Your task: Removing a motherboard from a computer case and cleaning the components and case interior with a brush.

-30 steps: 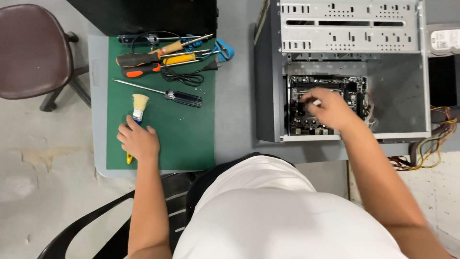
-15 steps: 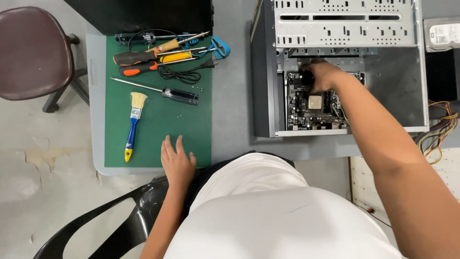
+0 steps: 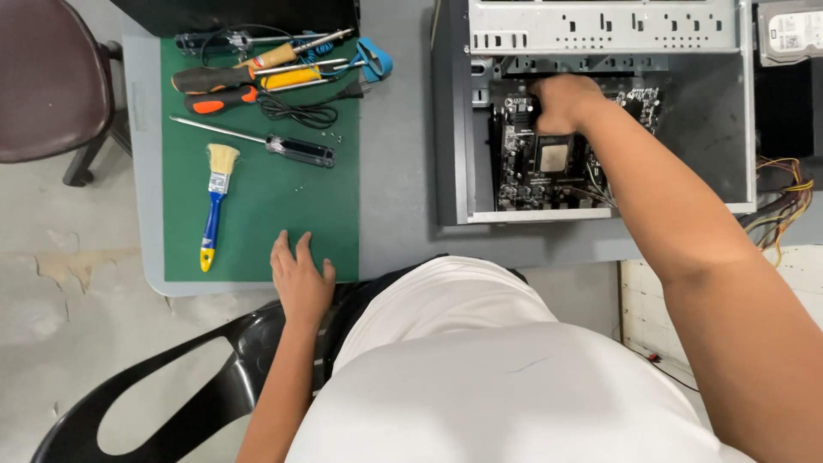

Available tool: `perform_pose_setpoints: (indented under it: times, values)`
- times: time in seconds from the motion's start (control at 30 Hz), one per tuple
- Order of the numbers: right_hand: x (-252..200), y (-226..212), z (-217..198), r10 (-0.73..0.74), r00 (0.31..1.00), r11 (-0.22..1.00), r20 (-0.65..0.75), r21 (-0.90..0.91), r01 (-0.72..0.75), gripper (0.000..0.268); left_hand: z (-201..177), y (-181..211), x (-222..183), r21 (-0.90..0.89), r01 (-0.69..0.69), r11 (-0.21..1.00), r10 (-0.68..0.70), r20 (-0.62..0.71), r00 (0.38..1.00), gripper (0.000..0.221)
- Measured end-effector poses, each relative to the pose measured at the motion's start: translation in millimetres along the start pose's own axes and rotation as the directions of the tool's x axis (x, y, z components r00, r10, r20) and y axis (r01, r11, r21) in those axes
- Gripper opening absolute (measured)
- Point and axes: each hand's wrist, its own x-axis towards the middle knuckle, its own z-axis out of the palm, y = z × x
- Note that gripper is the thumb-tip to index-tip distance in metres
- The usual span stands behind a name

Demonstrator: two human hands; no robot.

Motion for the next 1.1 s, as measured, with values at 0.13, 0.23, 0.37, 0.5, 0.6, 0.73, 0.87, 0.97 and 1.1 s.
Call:
perform_pose_setpoints:
  times: [0.13, 0.23, 0.37, 0.5, 0.6, 0.73, 0.87, 0.97, 1.1]
  values:
    - [14.0, 22.0, 15.2, -0.152, 0.967, 0.987, -0.204, -0.074, 0.14, 0.058, 7.9, 4.1, 3.4, 0.008, -0.002, 1.0, 0.002, -0.079, 0.997, 0.049]
    - [9.6, 28.0, 18.2, -0.235, 0.911, 0.97, -0.339, -0.141, 0.198, 0.05, 9.7, 10.1, 1.4, 0.0, 0.068, 0.998, -0.068, -0.06, 0.996, 0.049]
    - [6.6, 37.9, 20.4, -0.249, 0.799, 0.964, -0.547, -0.221, 0.149, 0.037, 6.6, 16.3, 3.4, -0.054, 0.167, 0.984, -0.168, 0.0, 0.986, 0.049]
    - [-16.1, 49.2, 26.1, -0.357, 0.629, 0.933, -0.69, -0.287, 0.216, 0.031, 16.4, 22.2, 1.8, -0.032, 0.159, 0.987, -0.161, -0.082, 0.984, 0.051]
    - [-40.3, 61.0, 23.3, -0.324, 0.572, 0.946, -0.754, -0.258, 0.196, 0.026, 15.8, 29.3, -5.1, -0.054, 0.203, 0.978, -0.206, -0.061, 0.977, 0.051]
    - [-75.1, 80.3, 8.7, -0.299, 0.349, 0.948, -0.888, -0.234, 0.218, 0.034, 14.6, 32.4, -7.3, -0.076, 0.239, 0.968, -0.242, -0.029, 0.97, 0.051]
    - [-101.3, 99.8, 0.6, -0.254, 0.117, 0.872, -0.96, -0.176, 0.456, 0.031, 9.4, 32.5, 2.0, -0.127, 0.307, 0.943, -0.303, 0.045, 0.952, 0.052]
    - [-127.8, 96.5, -11.0, -0.158, 0.056, 0.783, -0.986, -0.09, 0.615, 0.022, 9.7, 33.0, 20.3, -0.304, 0.133, 0.943, -0.152, -0.041, 0.988, 0.048]
    - [-148.6, 82.6, -47.6, -0.084, 0.138, 0.712, -0.987, 0.037, 0.701, 0.027, -71.1, 133.3, 59.6, -0.518, -0.215, 0.828, 0.115, -0.219, 0.969, 0.044]
